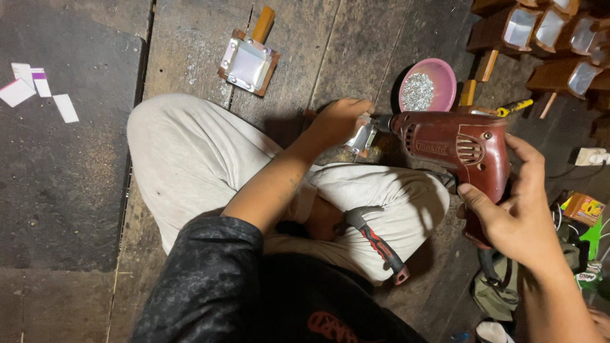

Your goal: The person assembles wooden lamp components on the floor, using a drill, a hammer, and pliers to secure metal plates and wires to the wooden frames.

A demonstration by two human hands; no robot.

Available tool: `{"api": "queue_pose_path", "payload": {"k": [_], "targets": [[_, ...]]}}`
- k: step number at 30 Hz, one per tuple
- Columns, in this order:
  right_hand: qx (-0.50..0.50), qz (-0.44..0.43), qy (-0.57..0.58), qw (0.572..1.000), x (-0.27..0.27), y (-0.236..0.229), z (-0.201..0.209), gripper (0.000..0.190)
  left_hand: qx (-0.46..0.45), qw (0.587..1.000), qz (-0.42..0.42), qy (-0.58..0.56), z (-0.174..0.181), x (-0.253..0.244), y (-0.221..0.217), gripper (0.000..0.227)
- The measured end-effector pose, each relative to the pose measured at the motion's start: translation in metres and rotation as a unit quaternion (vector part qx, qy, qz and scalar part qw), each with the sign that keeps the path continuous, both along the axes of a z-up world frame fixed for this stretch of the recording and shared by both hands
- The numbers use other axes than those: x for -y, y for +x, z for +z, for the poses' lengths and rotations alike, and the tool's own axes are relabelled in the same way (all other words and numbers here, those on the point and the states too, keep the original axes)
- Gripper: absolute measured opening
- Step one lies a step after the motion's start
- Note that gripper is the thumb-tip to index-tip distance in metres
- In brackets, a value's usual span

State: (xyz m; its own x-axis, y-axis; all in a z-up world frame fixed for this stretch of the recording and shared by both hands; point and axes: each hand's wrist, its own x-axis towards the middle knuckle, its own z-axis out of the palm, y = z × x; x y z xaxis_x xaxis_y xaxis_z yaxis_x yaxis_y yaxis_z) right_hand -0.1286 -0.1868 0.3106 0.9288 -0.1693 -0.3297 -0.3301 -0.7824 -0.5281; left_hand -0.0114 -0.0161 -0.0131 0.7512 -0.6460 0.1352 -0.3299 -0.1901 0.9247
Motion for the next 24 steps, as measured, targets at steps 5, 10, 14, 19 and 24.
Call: {"api": "queue_pose_path", "payload": {"k": [5, 10, 14, 19, 24], "targets": [[-0.004, -0.008, -0.004, 1.0, 0.0, 0.001, 0.0, 0.081, -0.044, 0.999, -0.011, 0.029, 0.009, -0.002, 0.002, 0.024], [0.001, -0.016, -0.001, 1.0, -0.001, 0.001, -0.001, 0.08, -0.015, 1.0, -0.012, 0.009, 0.009, -0.004, 0.002, 0.024], [0.023, 0.017, -0.023, 0.999, 0.004, -0.001, -0.003, 0.079, -0.048, 0.998, -0.018, 0.039, 0.009, -0.003, 0.002, 0.022], [0.022, 0.016, -0.031, 0.999, 0.001, -0.001, -0.002, 0.078, -0.027, 1.0, -0.006, 0.013, 0.012, -0.005, 0.002, 0.024], [0.033, 0.035, -0.028, 0.998, 0.004, 0.0, -0.002, 0.078, -0.036, 0.999, -0.009, 0.021, 0.006, -0.002, 0.001, 0.025]]}}
